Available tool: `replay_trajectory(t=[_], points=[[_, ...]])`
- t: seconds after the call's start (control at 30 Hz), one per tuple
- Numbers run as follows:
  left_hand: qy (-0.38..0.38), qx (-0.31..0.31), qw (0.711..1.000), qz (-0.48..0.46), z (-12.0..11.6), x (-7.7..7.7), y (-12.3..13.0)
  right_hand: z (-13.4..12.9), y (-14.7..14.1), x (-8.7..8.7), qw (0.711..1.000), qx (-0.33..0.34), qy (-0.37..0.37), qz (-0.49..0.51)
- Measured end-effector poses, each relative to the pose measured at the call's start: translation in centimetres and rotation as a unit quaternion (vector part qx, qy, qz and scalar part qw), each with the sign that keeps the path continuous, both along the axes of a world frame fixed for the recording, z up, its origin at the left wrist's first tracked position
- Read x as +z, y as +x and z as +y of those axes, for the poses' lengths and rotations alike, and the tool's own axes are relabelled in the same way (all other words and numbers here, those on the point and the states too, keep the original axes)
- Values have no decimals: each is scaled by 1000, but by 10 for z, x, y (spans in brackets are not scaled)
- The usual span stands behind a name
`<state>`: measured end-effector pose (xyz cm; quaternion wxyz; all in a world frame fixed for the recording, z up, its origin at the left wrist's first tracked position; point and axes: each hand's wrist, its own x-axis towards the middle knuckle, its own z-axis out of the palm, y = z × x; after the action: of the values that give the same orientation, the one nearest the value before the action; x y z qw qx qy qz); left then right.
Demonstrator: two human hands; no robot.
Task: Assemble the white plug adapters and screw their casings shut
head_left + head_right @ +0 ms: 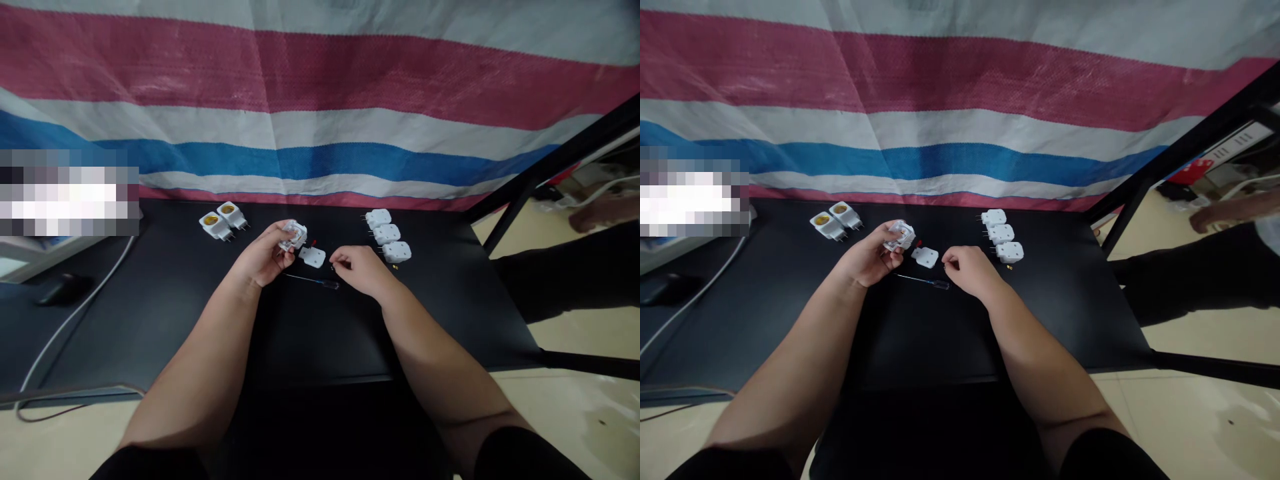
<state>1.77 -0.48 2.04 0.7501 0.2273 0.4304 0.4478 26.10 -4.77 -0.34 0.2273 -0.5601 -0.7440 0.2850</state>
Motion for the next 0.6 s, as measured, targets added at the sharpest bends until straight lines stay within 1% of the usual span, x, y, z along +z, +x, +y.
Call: replay_trajectory(t=[0.1,0.3,0.47,0.6], points=[[-2,1,1000,1,0,1,0,0,3,-1,1000,13,-16,17],[-8,5,1000,3,-1,3,2,0,0,3,998,18,0,-64],[-11,3,1000,5,-1,3,2,-2,1,4,996,9,-23,-80],[-5,-8,1000,-10,-1,1,2,-3,1,2,994,6,-13,-112]])
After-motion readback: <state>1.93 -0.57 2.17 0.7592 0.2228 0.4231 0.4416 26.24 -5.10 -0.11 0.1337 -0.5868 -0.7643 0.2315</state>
